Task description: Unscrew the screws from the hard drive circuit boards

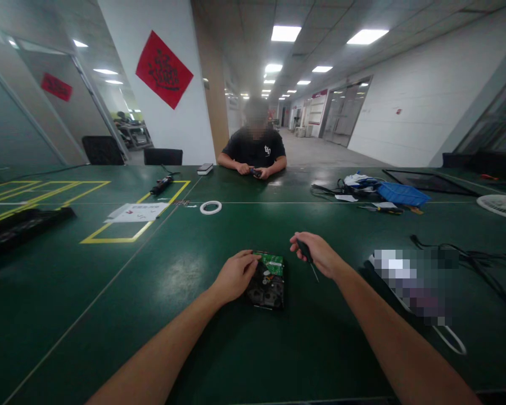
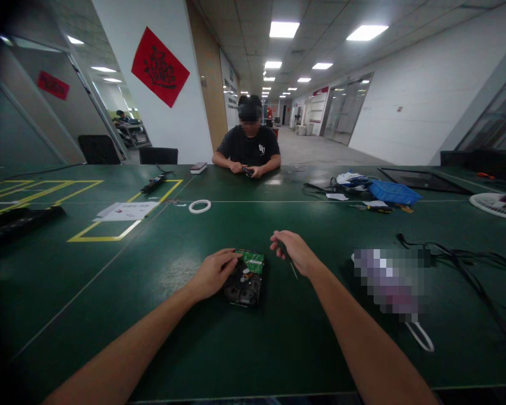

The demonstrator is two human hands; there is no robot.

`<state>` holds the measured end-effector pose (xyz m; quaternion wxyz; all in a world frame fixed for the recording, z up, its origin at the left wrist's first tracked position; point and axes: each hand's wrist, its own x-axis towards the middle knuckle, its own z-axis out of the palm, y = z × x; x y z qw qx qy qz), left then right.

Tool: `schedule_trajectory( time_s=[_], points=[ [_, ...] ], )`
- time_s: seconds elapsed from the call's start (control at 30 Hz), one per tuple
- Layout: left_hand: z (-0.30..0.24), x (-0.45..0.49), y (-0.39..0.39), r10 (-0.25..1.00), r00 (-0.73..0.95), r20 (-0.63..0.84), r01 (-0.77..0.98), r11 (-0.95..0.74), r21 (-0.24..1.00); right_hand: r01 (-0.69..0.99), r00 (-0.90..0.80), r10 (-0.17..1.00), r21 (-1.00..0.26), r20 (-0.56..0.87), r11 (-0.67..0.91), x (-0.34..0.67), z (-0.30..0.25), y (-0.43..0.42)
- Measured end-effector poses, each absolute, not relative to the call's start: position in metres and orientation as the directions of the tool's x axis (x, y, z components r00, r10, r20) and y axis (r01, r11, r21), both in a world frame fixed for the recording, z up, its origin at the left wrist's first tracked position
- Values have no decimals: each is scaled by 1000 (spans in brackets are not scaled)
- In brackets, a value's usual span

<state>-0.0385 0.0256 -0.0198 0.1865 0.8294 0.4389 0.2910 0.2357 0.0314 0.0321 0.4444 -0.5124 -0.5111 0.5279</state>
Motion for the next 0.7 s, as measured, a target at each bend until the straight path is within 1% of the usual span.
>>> schedule_trajectory(
  time_s=[0.03, 0.1, 0.17, 0.2, 0.27, 0.37, 0.43, 0.5, 0.6, 0.7],
  points=[
    [-19, -38, 25, 842, 441, 312, 630, -538, 560, -68, -75, 996, -996, -46, -51, 238, 38, 31],
    [-17, -38, 24, 848, 438, 298, 640, -527, 559, -280, -42, 994, -957, 98, 82, 240, 47, 31],
    [-15, -38, 23, 847, 449, 286, 638, -527, 562, -393, 16, 970, -890, 243, 230, 237, 49, 32],
    [-14, -38, 22, 845, 455, 282, 635, -530, 562, -415, 38, 959, -868, 281, 271, 233, 47, 33],
    [-15, -37, 21, 844, 457, 281, 636, -531, 560, -424, 55, 960, -864, 274, 271, 225, 36, 38],
    [-16, -35, 20, 848, 449, 283, 641, -526, 558, -419, 59, 985, -892, 161, 171, 216, 19, 45],
    [-17, -34, 19, 853, 442, 279, 647, -518, 560, -439, 62, 991, -888, 120, 135, 215, 15, 49],
    [-17, -33, 19, 859, 428, 281, 652, -509, 562, -495, 70, 988, -855, 141, 157, 216, 18, 49],
    [-17, -32, 19, 861, 414, 296, 650, -507, 566, -583, 54, 973, -784, 226, 215, 213, 28, 45],
    [-18, -32, 19, 857, 414, 308, 644, -515, 566, -603, 5, 963, -767, 269, 218, 202, 32, 40]
  ],
)
